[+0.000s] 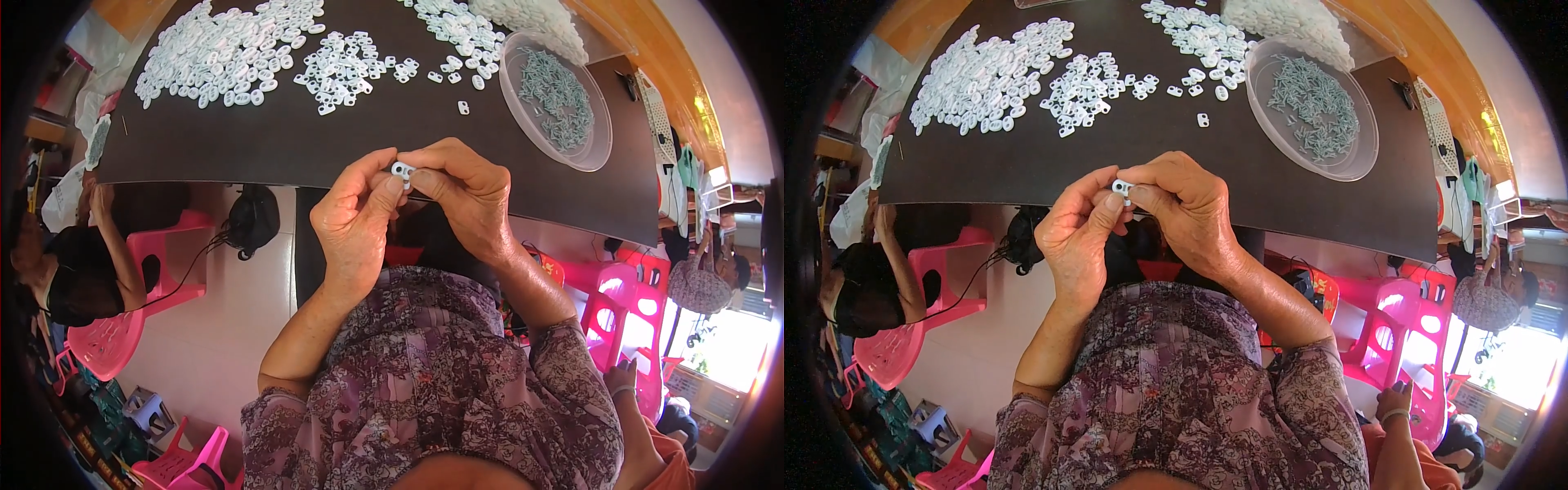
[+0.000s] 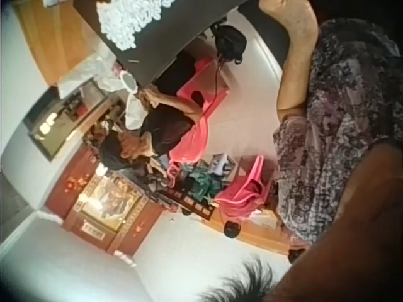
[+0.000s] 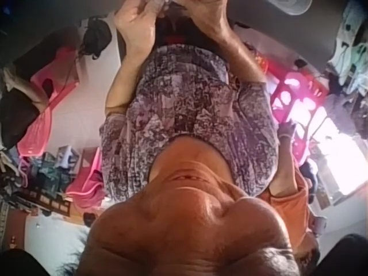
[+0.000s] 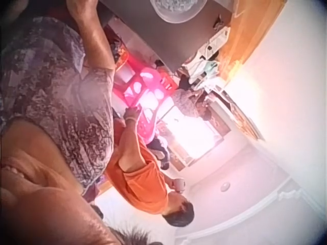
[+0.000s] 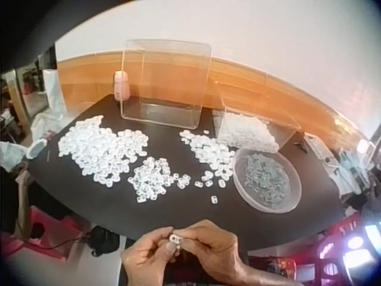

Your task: Manually assembling small white plastic components by inserting metal pins into them at a workshop table.

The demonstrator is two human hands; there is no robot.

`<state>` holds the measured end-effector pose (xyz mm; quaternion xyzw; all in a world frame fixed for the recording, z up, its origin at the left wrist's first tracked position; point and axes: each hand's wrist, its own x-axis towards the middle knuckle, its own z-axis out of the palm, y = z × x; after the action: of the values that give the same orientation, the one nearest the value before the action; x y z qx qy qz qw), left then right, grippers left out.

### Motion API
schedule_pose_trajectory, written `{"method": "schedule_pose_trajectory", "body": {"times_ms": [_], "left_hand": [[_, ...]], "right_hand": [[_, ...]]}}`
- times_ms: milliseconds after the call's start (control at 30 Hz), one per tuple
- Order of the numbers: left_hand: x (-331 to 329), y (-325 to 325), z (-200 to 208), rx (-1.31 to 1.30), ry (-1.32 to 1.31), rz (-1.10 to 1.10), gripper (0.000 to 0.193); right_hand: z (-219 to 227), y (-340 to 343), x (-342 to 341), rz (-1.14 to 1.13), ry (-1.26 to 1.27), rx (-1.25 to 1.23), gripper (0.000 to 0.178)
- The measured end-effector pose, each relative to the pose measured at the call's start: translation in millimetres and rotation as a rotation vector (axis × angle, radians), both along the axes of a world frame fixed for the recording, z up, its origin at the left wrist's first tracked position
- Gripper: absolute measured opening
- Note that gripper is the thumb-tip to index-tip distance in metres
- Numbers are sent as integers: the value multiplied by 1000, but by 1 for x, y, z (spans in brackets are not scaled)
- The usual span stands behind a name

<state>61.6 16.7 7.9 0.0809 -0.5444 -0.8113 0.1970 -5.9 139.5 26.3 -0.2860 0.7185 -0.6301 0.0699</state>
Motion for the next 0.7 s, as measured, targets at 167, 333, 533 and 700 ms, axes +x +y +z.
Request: {"method": "schedule_pose_trajectory", "body": {"times_ms": [167, 333, 533, 700], "left_hand": [[0, -1, -1, 19, -13, -4, 28], [1, -2, 3, 4, -33, -32, 26], [1, -2, 2, 16, -45, -32, 26], [0, -3, 2, 34, -39, -50, 26]], "right_hand": [[0, 0, -1, 6, 31, 41, 18], [8, -2, 2, 39, -332, -110, 17], [3, -1, 1, -5, -173, -9, 16], [5, -2, -1, -23, -232, -54, 16]]}}
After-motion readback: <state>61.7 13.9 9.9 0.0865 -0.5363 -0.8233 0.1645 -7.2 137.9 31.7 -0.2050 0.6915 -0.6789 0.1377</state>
